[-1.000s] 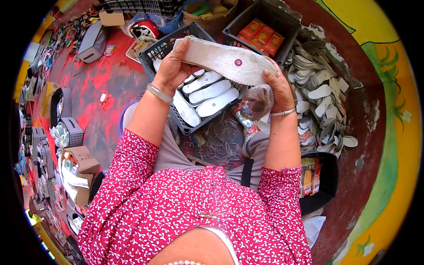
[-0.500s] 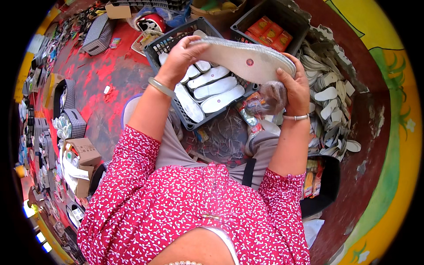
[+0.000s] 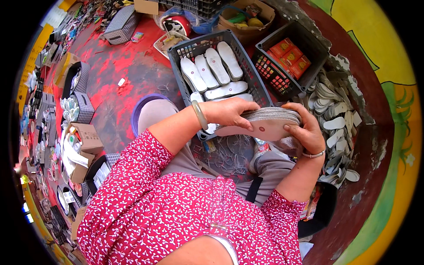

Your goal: The person picks up a stack of shoe insoles from a crate and wipes each individual insole with a cloth before placing them back.

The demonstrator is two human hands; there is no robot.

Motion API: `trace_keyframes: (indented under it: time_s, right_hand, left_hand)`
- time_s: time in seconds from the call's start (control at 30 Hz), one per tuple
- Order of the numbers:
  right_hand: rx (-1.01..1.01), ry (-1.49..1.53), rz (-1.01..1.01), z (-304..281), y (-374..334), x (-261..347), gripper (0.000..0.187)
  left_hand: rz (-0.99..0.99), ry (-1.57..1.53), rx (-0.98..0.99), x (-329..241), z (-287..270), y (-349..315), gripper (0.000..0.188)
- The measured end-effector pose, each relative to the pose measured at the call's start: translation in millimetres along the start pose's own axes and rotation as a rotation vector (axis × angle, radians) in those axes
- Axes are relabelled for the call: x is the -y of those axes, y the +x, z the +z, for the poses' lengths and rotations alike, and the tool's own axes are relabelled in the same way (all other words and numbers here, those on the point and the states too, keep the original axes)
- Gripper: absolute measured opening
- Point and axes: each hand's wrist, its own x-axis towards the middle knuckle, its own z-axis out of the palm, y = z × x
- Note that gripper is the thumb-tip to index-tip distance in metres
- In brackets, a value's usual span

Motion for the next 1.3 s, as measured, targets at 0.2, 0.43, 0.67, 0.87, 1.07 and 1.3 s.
trace_keyframes:
  time_s: [0.2,0.43,0.67,0.87,1.07,1.3]
  right_hand:
    - [-0.027,0.067,0.040,-5.0,11.7,-9.9,0.057]
    - [-0.131,0.575,-0.038,14.3,50.3,-28.2,0.079]
    - [-0.042,0.313,0.112,43.5,61.3,-49.7,0.050]
    - [-0.035,0.293,0.124,59.5,63.9,-45.8,0.042]
    - [-0.288,-0.205,0.128,53.3,65.0,-60.4,0.046]
    - [-0.469,-1.417,0.111,103.4,59.2,-47.0,0.054]
  left_hand:
    - [-0.003,-0.134,-0.048,10.5,4.2,-2.2,0.052]
    - [-0.040,-1.019,-0.350,20.9,3.5,3.1,0.037]
    - [0.103,-1.439,-0.562,16.3,-21.8,4.1,0.033]
    - [-0.015,-1.296,-0.543,27.1,-6.9,15.1,0.035]
    - [-0.057,-0.907,-0.774,26.1,7.6,24.4,0.049]
    - [-0.016,-0.727,-0.811,35.8,40.9,35.8,0.034]
